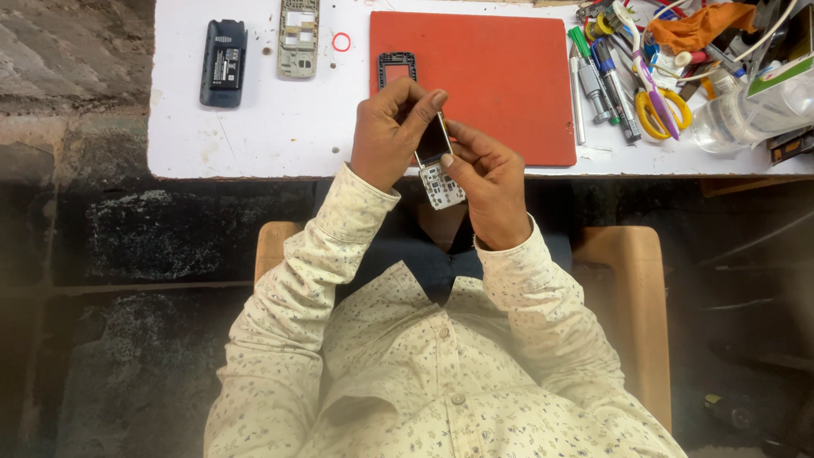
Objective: The person cleans a disassembled mobile phone frame with a toothbrush, wipes the keypad and screen with a cloth, then reassembles the phone by inserting the keypad and aligning the casing. The person handles the phone frame, keypad, screen, and casing throughout.
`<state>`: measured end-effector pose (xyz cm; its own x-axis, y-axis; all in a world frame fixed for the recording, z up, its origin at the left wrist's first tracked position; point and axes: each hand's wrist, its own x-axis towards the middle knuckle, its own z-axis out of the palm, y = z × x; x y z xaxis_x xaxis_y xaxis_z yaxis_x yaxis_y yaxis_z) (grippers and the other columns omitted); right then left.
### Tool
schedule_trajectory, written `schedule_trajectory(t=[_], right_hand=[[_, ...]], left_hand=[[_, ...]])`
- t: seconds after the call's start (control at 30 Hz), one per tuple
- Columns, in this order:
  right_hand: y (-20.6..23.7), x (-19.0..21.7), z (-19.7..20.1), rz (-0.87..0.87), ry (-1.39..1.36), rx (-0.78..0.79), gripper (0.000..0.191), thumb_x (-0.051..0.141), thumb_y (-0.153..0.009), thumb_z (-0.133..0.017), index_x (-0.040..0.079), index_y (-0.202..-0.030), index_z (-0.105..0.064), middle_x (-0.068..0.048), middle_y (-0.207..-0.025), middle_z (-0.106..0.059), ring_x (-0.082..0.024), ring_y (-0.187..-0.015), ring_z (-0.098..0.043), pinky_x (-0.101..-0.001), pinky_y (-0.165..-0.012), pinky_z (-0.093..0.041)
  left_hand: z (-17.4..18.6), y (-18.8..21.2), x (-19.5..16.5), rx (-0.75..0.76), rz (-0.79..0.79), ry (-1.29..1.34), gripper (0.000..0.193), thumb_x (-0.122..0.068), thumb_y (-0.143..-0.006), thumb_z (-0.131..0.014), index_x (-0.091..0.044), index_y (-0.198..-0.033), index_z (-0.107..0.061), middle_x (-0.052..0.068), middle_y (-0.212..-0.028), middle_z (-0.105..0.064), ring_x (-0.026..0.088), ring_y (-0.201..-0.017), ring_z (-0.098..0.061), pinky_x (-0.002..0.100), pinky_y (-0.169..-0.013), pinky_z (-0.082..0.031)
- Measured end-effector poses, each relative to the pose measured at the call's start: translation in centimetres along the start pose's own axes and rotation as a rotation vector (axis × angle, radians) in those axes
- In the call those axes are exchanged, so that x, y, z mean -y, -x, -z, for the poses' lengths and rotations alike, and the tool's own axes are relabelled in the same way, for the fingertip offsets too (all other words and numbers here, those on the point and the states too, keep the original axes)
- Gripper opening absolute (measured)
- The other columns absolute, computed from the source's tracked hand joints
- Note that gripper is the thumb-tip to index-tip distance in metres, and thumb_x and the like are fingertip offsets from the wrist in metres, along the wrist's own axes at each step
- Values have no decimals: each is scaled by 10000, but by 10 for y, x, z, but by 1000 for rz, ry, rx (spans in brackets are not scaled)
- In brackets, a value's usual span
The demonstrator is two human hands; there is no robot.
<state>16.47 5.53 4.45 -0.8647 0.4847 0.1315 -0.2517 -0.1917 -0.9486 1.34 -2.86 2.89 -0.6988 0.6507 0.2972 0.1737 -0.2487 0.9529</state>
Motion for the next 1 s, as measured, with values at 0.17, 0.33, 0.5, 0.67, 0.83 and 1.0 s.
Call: schedule_trajectory(t=[0.17, 0.33, 0.5, 0.67, 0.83, 1.0], right_hand=[[-4, 1, 5, 17, -36, -24, 398, -53, -1004, -632, -116, -1393, -575, -155, -1142, -741, -151, -997, -712, -264, -890, -576], [-6, 4, 13, 50, -45, -41, 385, -27, -1030, -625, -95, -1404, -567, -143, -1188, -732, -149, -1060, -707, -266, -958, -576], [-5, 3, 13, 64, -14, -24, 399, -33, -1030, -626, -88, -1420, -562, -150, -1205, -728, -157, -1079, -704, -271, -970, -578], [0, 2, 10, 33, 14, 2, 408, -52, -1001, -632, -94, -1401, -562, -165, -1221, -718, -168, -1098, -710, -277, -969, -585], [1, 4, 8, -1, -26, 0, 411, -75, -991, -619, -107, -1397, -563, -185, -1206, -729, -174, -1066, -719, -270, -946, -582], [-3, 9, 14, 43, -81, -38, 412, -79, -994, -619, -114, -1402, -573, -175, -1184, -737, -171, -1008, -725, -270, -903, -587]], left_hand=[[2, 0, -4, 115, -16, -24, 278, -317, -960, -779, -75, -1000, -647, -14, -827, -686, 54, -714, -653, 200, -624, -541], [1, 3, -15, 232, -53, -47, 457, -345, -867, -847, -70, -1133, -597, 2, -943, -697, 81, -826, -707, 217, -709, -618], [1, 4, -17, 200, -83, -90, 436, -346, -847, -877, -69, -1077, -631, 7, -912, -709, 84, -792, -707, 227, -686, -620], [1, 3, -10, 85, -33, -114, 307, -343, -927, -799, -65, -873, -679, -15, -726, -684, 60, -633, -656, 200, -548, -522], [1, 2, -4, 41, -41, -74, 323, -305, -1030, -683, -55, -826, -692, -18, -677, -658, 49, -581, -572, 203, -512, -440], [2, 1, -5, 202, -63, 28, 245, -278, -1042, -704, -35, -1060, -684, 7, -848, -699, 63, -741, -625, 200, -659, -526]])
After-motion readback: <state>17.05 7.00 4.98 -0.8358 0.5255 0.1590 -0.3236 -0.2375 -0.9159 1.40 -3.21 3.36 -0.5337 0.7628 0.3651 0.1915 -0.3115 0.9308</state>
